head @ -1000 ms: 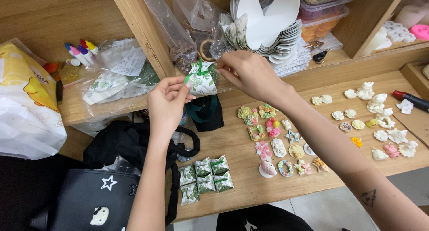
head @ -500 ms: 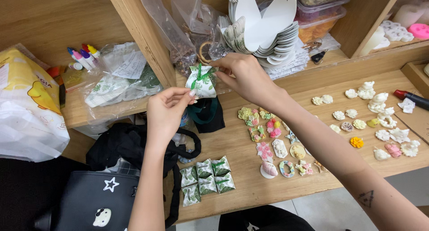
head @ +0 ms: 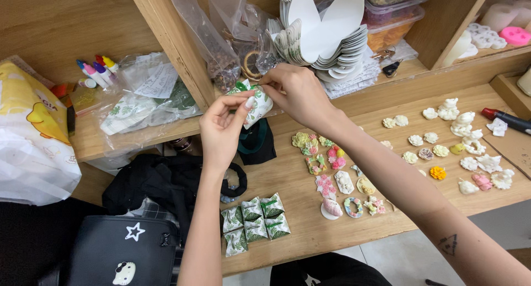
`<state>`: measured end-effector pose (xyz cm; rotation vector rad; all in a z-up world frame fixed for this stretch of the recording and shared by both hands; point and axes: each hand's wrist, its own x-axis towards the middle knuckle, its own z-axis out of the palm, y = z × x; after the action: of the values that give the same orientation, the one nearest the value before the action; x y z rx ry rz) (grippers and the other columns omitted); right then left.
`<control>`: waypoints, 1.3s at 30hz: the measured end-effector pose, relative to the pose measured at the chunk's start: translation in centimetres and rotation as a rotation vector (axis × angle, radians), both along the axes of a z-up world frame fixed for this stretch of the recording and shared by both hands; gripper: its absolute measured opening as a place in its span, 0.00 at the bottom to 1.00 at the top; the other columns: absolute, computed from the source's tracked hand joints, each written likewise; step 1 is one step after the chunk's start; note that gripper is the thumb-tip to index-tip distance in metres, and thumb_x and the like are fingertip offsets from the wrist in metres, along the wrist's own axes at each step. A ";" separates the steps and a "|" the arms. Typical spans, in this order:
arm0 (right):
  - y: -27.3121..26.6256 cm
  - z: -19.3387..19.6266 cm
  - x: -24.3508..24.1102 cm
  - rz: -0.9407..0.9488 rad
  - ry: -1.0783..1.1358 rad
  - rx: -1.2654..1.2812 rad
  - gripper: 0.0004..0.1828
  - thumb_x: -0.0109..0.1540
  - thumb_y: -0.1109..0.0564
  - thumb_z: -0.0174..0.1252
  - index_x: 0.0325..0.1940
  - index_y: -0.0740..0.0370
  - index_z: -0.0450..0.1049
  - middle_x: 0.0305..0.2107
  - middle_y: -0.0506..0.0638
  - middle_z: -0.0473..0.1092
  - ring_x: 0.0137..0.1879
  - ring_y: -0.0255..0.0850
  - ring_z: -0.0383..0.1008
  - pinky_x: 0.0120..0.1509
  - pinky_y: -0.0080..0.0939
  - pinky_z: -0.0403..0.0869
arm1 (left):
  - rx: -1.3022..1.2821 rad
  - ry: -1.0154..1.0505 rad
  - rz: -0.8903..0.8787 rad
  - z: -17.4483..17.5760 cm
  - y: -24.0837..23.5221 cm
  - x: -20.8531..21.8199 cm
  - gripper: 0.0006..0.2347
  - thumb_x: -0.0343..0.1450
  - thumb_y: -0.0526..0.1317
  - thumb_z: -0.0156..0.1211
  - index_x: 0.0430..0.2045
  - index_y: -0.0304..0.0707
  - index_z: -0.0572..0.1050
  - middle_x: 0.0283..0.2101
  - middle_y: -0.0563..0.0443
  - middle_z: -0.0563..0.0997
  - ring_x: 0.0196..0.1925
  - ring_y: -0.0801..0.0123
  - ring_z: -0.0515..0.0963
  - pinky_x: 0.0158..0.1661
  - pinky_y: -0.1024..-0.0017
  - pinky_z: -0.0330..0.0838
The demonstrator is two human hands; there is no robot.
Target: The person ties a green ribbon around a small, leaf-patterned paper package. They retrieve the ribbon from a wooden shelf, wrap it around the package, and tie a knot. The workspace contains various colorful decorative items and other similar packages.
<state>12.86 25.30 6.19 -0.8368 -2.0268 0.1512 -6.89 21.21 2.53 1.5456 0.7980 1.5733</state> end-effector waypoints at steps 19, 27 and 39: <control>-1.3 2.6 1.6 0.114 0.090 0.004 0.07 0.64 0.64 0.65 0.46 0.63 0.82 0.37 0.52 0.79 0.41 0.38 0.82 0.46 0.35 0.81 | -0.010 0.092 0.201 1.0 0.3 0.3 0.04 0.73 0.26 0.61 0.39 0.24 0.78 0.42 0.45 0.85 0.45 0.71 0.85 0.48 0.76 0.80; -1.4 3.5 0.9 0.192 0.099 -0.059 0.05 0.63 0.62 0.67 0.43 0.63 0.83 0.35 0.51 0.79 0.39 0.37 0.83 0.44 0.34 0.80 | -0.059 0.124 0.196 1.0 0.4 0.1 0.07 0.73 0.27 0.63 0.43 0.24 0.81 0.43 0.45 0.86 0.44 0.72 0.86 0.47 0.77 0.79; -1.9 4.5 0.2 0.226 -0.091 0.006 0.07 0.58 0.60 0.69 0.40 0.59 0.84 0.32 0.49 0.79 0.36 0.41 0.80 0.42 0.39 0.77 | -0.049 0.044 0.232 0.3 0.6 0.5 0.09 0.70 0.26 0.66 0.43 0.22 0.79 0.43 0.41 0.85 0.45 0.69 0.85 0.48 0.75 0.81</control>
<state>13.03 23.41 10.70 -0.6194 -2.2040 0.2372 -6.41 21.77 2.79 1.4988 1.0647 1.6755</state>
